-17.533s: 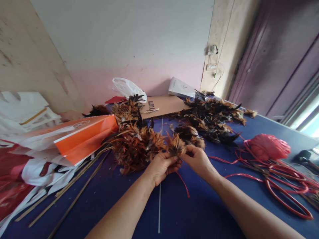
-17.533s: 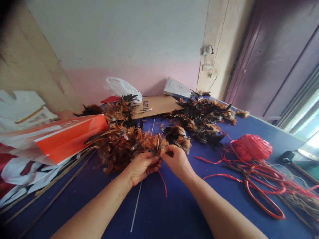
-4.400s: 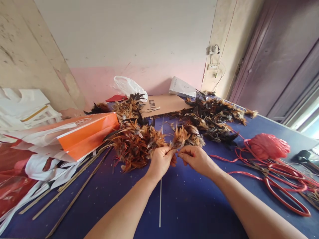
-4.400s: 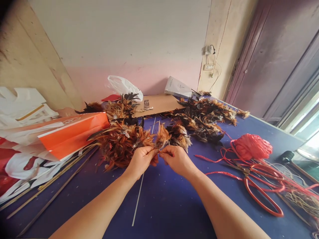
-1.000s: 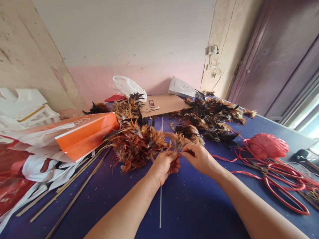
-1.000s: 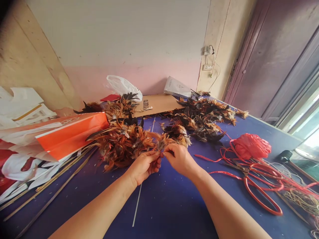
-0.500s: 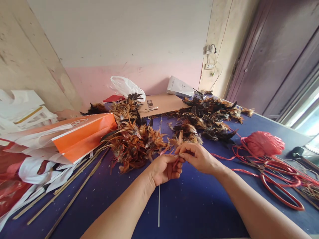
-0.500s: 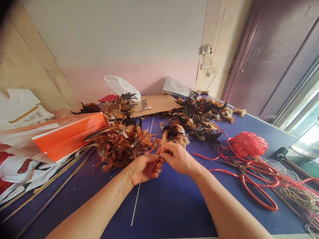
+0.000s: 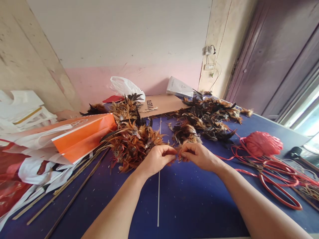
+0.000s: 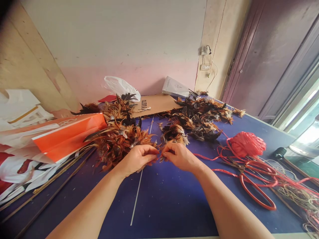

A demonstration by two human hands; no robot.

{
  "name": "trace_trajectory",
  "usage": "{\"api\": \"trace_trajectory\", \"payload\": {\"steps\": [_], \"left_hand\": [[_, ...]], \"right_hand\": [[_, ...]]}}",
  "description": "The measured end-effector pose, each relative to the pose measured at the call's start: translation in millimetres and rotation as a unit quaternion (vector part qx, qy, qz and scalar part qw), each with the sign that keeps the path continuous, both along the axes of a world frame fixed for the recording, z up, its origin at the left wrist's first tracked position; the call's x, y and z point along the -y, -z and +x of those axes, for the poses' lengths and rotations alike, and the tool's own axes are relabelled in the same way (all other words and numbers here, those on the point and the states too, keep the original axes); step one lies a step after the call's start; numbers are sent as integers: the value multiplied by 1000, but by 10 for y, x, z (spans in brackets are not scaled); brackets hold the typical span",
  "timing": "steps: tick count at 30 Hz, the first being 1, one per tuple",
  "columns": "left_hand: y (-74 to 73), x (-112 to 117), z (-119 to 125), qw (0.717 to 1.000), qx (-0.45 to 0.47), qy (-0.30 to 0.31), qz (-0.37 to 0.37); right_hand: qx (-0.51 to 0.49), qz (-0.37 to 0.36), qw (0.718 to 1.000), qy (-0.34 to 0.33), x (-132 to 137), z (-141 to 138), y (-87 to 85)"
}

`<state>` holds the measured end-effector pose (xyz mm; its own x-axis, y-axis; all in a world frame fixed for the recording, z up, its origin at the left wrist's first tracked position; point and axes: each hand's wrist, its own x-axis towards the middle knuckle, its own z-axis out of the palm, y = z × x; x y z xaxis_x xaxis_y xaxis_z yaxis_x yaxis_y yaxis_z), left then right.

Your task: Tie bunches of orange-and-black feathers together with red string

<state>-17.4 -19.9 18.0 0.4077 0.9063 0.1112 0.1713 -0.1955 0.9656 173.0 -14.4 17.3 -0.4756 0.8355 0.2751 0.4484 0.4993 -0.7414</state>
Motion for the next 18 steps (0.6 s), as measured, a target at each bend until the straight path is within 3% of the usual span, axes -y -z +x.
{"api": "trace_trajectory", "payload": {"steps": [5,10,12,18], "left_hand": [[20,4,29,998,19,28,45],[79,8,75,992,-11,0,126],[90,14,84,994,-2,-3,109],[122,31,125,994,100,-4,-40]], "right_hand": [[-20,-58,998,-13,-2,-18,-1],[-43,-120,992,-24,9,-49,-4],[-51,-139,989,-28,16,-56,-13],[-66,-162,984,-46,29,-46,-27]]}}
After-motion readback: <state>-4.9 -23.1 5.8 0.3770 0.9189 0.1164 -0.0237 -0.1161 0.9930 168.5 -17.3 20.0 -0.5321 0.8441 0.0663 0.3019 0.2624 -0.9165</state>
